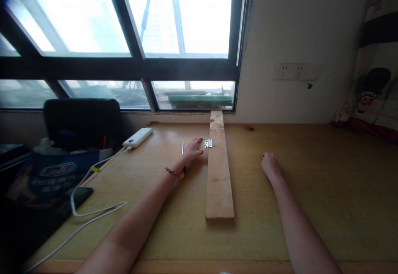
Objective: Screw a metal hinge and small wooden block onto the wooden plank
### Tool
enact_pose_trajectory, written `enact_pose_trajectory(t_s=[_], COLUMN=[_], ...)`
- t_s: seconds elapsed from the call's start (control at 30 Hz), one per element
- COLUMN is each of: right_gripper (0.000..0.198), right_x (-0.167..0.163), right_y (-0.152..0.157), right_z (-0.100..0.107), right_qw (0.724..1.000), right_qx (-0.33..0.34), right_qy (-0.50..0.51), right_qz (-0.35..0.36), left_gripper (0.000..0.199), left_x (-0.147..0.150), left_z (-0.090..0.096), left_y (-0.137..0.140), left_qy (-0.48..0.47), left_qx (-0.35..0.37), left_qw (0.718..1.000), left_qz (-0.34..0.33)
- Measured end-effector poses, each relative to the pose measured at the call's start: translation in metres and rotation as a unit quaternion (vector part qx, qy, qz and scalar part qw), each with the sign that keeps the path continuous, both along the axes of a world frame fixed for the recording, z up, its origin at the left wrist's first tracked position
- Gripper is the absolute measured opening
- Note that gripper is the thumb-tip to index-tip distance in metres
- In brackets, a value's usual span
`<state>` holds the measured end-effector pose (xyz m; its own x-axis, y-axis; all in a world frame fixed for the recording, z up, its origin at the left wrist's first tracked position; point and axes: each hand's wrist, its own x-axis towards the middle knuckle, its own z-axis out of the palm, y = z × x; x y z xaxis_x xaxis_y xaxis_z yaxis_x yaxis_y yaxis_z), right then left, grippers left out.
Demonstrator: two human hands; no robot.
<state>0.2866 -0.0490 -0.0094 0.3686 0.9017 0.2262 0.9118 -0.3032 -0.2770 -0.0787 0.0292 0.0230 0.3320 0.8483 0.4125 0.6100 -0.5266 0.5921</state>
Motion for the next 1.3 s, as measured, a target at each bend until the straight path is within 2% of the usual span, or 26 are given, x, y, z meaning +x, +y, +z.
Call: enact_pose_trajectory(t_s=[0.07, 0.17, 0.2, 0.27, 0.37, 0.43, 0.5, 0.57, 0.73, 1.13, 1.3], right_gripper=[0.023, 0.022, 0.022, 0.028, 0.035, 0.035, 0.032, 0.027, 0.02, 0.021, 0.022], right_x=[-0.008, -0.03, -0.041, -0.069, -0.115, -0.143, -0.164, -0.178, -0.187, -0.188, -0.188], right_y=[-0.001, -0.003, -0.004, -0.005, 0.0, 0.011, 0.026, 0.042, 0.058, 0.047, 0.046], right_z=[0.007, 0.022, 0.028, 0.041, 0.059, 0.067, 0.069, 0.064, 0.047, 0.054, 0.055], right_qw=[0.999, 0.98, 0.963, 0.91, 0.85, 0.83, 0.822, 0.833, 0.891, 0.909, 0.916], right_qx=[0.035, 0.143, 0.178, 0.218, 0.218, 0.204, 0.188, 0.176, 0.166, 0.168, 0.166], right_qy=[0.02, 0.129, 0.19, 0.323, 0.432, 0.462, 0.473, 0.458, 0.345, 0.248, 0.231], right_qz=[0.012, 0.054, 0.078, 0.14, 0.21, 0.236, 0.254, 0.255, 0.243, 0.289, 0.282], left_gripper=[0.05, 0.049, 0.048, 0.048, 0.049, 0.05, 0.051, 0.053, 0.053, 0.049, 0.048], left_x=[0.0, 0.0, 0.0, 0.001, 0.001, 0.001, 0.001, 0.0, 0.0, 0.0, -0.001], left_z=[0.0, 0.001, 0.002, 0.004, 0.004, 0.004, 0.002, 0.001, 0.001, 0.005, 0.003], left_y=[0.0, -0.002, -0.003, -0.004, -0.005, -0.004, -0.003, -0.002, -0.004, -0.006, -0.004], left_qy=[-0.002, 0.004, 0.007, 0.008, 0.01, 0.012, 0.012, 0.009, 0.009, 0.012, 0.011], left_qx=[-0.001, -0.006, -0.007, -0.006, -0.003, -0.002, 0.0, 0.005, 0.009, 0.002, 0.007], left_qw=[1.0, 1.0, 1.0, 1.0, 1.0, 1.0, 1.0, 1.0, 1.0, 1.0, 1.0], left_qz=[0.001, 0.002, 0.002, 0.003, 0.006, 0.007, 0.006, 0.005, 0.002, 0.002, 0.002])
